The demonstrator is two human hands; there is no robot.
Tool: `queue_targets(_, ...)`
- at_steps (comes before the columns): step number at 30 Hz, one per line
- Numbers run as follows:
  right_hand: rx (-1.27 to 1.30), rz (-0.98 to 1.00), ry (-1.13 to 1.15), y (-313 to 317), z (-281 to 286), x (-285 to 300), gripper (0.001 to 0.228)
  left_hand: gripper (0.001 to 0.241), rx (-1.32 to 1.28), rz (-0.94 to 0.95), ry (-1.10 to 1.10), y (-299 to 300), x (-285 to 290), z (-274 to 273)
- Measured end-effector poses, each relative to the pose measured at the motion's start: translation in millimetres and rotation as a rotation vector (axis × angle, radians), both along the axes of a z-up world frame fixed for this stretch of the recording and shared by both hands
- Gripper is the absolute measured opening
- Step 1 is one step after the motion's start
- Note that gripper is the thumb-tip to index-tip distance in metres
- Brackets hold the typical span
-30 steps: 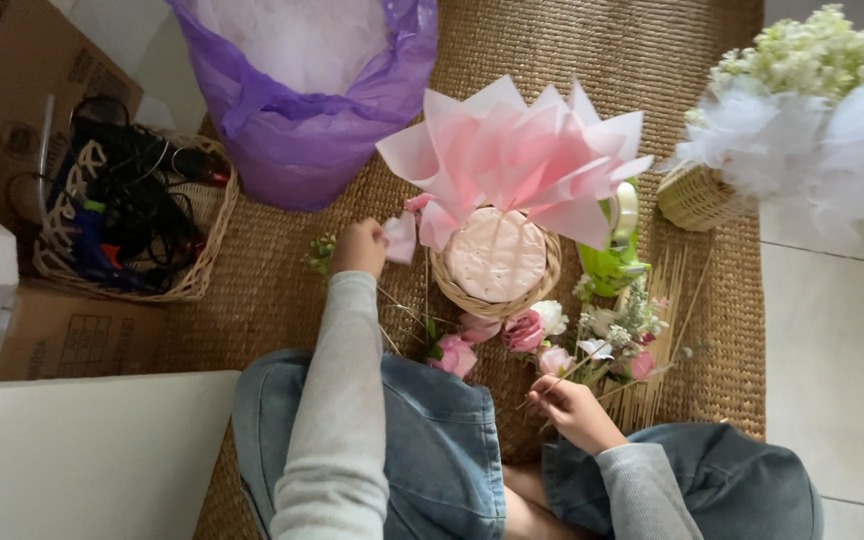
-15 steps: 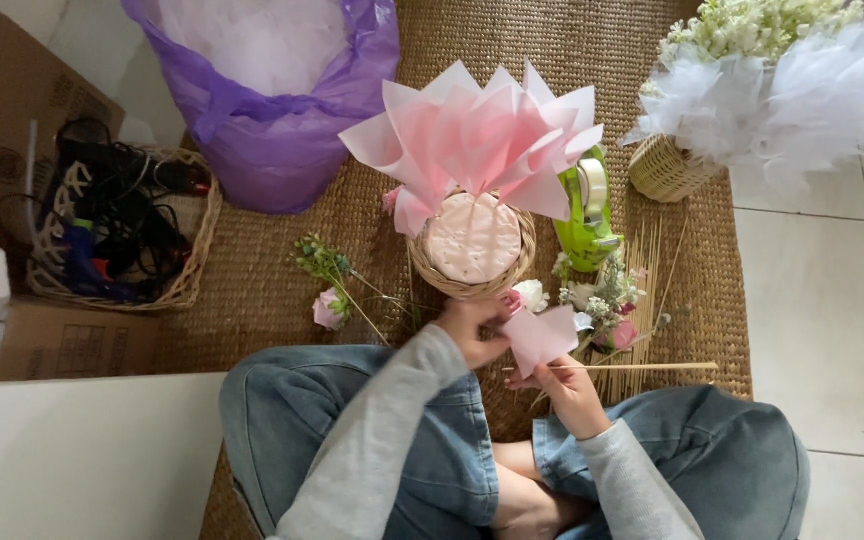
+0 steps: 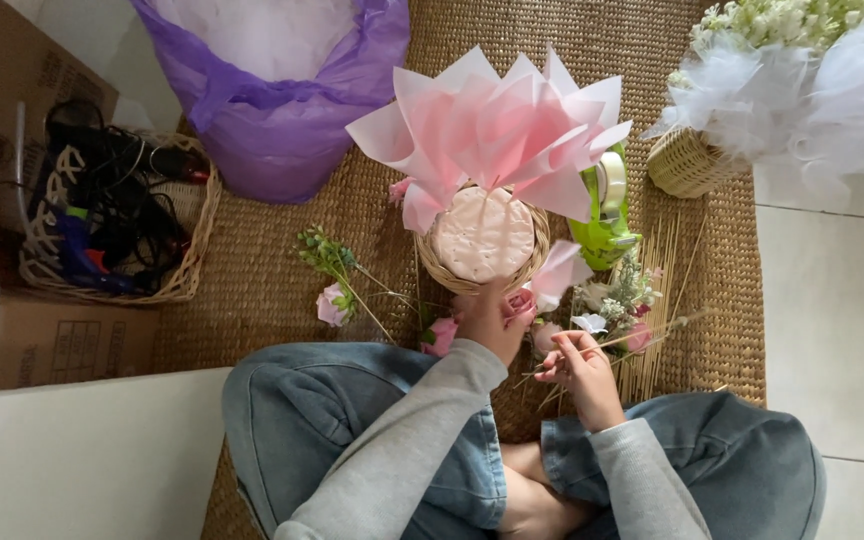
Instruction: The person sits on a woven mat and arranges pink tissue paper and artificial flowers into a small wicker basket. They fold the tissue paper, place it in the basket, and insert several flower stems to create a decorative arrangement.
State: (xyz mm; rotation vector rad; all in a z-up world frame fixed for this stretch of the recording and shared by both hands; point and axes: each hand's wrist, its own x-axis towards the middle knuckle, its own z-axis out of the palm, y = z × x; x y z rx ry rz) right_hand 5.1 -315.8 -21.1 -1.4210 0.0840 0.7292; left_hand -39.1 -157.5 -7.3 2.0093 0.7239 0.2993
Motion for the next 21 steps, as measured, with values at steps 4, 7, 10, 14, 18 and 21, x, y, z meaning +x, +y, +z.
queue_targets(4, -0.033, 0.035, 0.018, 0.6, -2.7, 5.2, 0.019, 0.046, 0.561, -0.163, -0.062, -13.4, 17.3, -23.3)
queue_targets(7, -0.098, 0.111, -0.036, 2.3, 4.6, 3.7, 0.018, 0.044, 0.891, -0.255, -0.175, -12.0, 36.0, -29.6)
queue_targets(10, -0.075, 0.203, -0.091, -2.1, 2.4, 0.8, 0.016, 0.022, 1.187, -0.306, -0.207, -2.0, 52.4, -32.0)
queue_targets(14, -0.130, 0.254, -0.177, -12.5, -12.5, 5.1, 0.017, 0.014, 1.229, -0.272, -0.319, 4.8, 51.1, -1.8)
queue_targets(18, -0.171, 0.298, -0.285, -17.0, -20.4, 8.2, 0.018, 0.012, 1.160, -0.184, -0.367, 4.5, 52.8, -16.6)
queue_targets(21, -0.169, 0.367, -0.336, -18.7, -11.7, 7.2, 0.018, 0.015, 1.225, -0.297, -0.378, 7.7, 50.3, -5.1)
